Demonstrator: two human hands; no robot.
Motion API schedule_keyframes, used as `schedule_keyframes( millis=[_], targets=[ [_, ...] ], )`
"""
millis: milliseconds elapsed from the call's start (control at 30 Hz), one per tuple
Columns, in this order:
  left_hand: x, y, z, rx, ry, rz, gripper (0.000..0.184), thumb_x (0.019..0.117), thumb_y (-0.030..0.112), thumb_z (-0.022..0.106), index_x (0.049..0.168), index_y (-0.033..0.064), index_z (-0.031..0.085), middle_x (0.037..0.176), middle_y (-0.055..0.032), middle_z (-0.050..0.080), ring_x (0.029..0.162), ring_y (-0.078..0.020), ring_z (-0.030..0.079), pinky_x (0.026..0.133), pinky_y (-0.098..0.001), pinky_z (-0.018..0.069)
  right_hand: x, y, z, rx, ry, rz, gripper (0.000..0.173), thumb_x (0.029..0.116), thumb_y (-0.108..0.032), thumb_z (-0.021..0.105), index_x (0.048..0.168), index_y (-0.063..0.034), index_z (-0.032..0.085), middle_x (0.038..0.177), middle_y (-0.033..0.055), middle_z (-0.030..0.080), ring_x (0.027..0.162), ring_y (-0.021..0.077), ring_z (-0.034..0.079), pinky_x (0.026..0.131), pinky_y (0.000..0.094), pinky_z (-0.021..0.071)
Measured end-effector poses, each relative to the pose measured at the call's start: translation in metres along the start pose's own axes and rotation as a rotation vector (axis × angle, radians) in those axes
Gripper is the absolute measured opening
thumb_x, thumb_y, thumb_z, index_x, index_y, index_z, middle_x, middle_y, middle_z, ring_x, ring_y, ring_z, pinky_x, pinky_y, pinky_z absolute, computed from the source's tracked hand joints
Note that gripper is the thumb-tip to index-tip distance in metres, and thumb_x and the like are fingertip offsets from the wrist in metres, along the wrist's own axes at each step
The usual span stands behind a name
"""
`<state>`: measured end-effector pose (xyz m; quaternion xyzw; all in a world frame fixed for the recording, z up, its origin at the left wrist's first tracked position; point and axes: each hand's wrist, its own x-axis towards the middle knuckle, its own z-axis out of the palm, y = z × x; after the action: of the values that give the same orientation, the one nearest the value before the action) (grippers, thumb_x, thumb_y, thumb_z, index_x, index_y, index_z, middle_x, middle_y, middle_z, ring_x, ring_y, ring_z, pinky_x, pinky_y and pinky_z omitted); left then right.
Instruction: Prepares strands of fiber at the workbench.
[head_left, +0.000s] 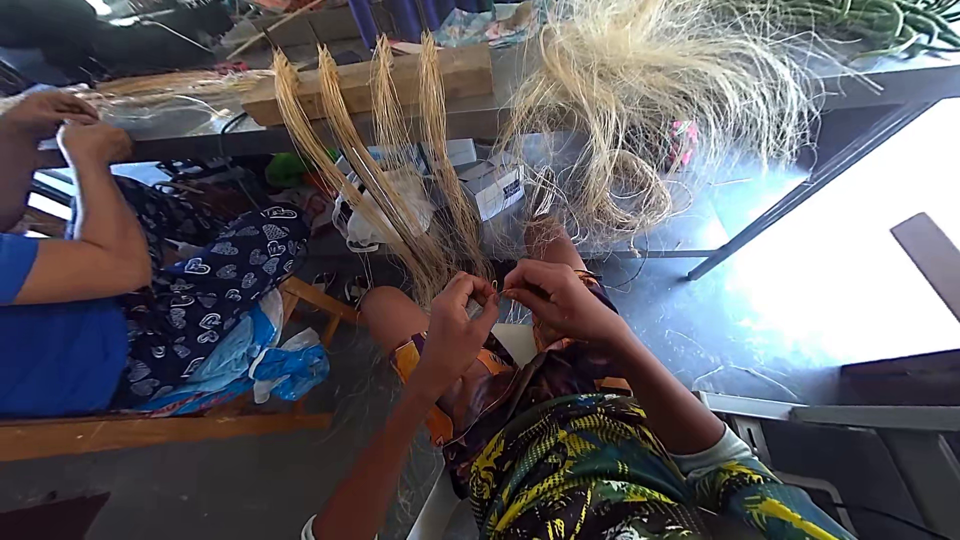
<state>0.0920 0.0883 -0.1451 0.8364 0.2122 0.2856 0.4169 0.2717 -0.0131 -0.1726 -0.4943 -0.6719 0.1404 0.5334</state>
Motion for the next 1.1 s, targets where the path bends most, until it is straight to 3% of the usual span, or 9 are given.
schedule_keyframes(
  millis=[167,333,533,733,867,1100],
  targets=[
    [-0.001,0.003,-0.007,-0.212,-0.059,-0.067,0.007,0.0965,0.008,0.056,0.093,0.0089,0.062,0.086,0.0039,0.061,0.082,-0.0032,0.061,0.077,-0.0206,0.0522,-0.01,0.006,-0.01,-0.119,0.142,-0.077,0.014,0.0987,-0.004,0.061,0.103,0.0002,0.074,0.09,0.006,0.066,0.08,0.0073,0.063,0.073,0.0217,0.0562],
    [0.0,0.004,-0.002,-0.251,-0.063,-0.057,0.008,0.0986,0.008,0.056,0.096,0.0082,0.063,0.086,0.0049,0.063,0.083,-0.0021,0.062,0.078,-0.0194,0.0525,-0.021,0.017,0.013,0.167,0.372,0.078,0.014,0.0989,-0.001,0.059,0.11,0.0014,0.068,0.088,0.005,0.072,0.074,0.0064,0.068,0.069,0.0237,0.0588],
    [-0.002,0.001,0.006,-0.262,-0.076,-0.096,0.009,0.0989,0.01,0.056,0.096,0.0073,0.064,0.087,0.0044,0.063,0.082,-0.0025,0.062,0.078,-0.0203,0.0523,-0.015,0.002,0.031,0.369,0.331,0.181,0.009,0.0984,-0.001,0.059,0.104,0.0022,0.066,0.083,0.0006,0.069,0.068,-0.0001,0.061,0.064,0.0168,0.0516],
    [-0.003,0.002,0.009,-0.226,-0.021,-0.099,0.009,0.0986,0.01,0.057,0.095,0.0068,0.065,0.087,0.0032,0.064,0.082,-0.0023,0.062,0.077,-0.0192,0.0514,-0.016,-0.005,0.035,0.295,0.271,0.141,0.014,0.1008,-0.004,0.056,0.107,0.0047,0.064,0.089,0.0037,0.07,0.077,0.0014,0.064,0.072,0.0187,0.0549],
    [-0.003,0.001,0.009,-0.223,-0.019,-0.122,0.011,0.0998,0.01,0.055,0.097,0.0058,0.065,0.087,0.0026,0.065,0.081,-0.0025,0.063,0.076,-0.0193,0.052,-0.016,-0.004,0.038,0.278,0.306,0.127,0.014,0.0997,-0.007,0.063,0.106,0.0047,0.066,0.088,0.0037,0.072,0.074,0.0015,0.065,0.07,0.0188,0.0555],
    [-0.004,0.001,0.008,-0.231,-0.072,-0.166,0.01,0.1019,0.008,0.054,0.097,0.005,0.062,0.085,0.0022,0.063,0.079,-0.0023,0.061,0.075,-0.0188,0.051,-0.018,0.003,0.047,0.232,0.357,0.123,0.012,0.0994,-0.002,0.057,0.102,0.0054,0.066,0.083,0.0027,0.069,0.073,0.0002,0.063,0.07,0.0173,0.0539]
  ],
)
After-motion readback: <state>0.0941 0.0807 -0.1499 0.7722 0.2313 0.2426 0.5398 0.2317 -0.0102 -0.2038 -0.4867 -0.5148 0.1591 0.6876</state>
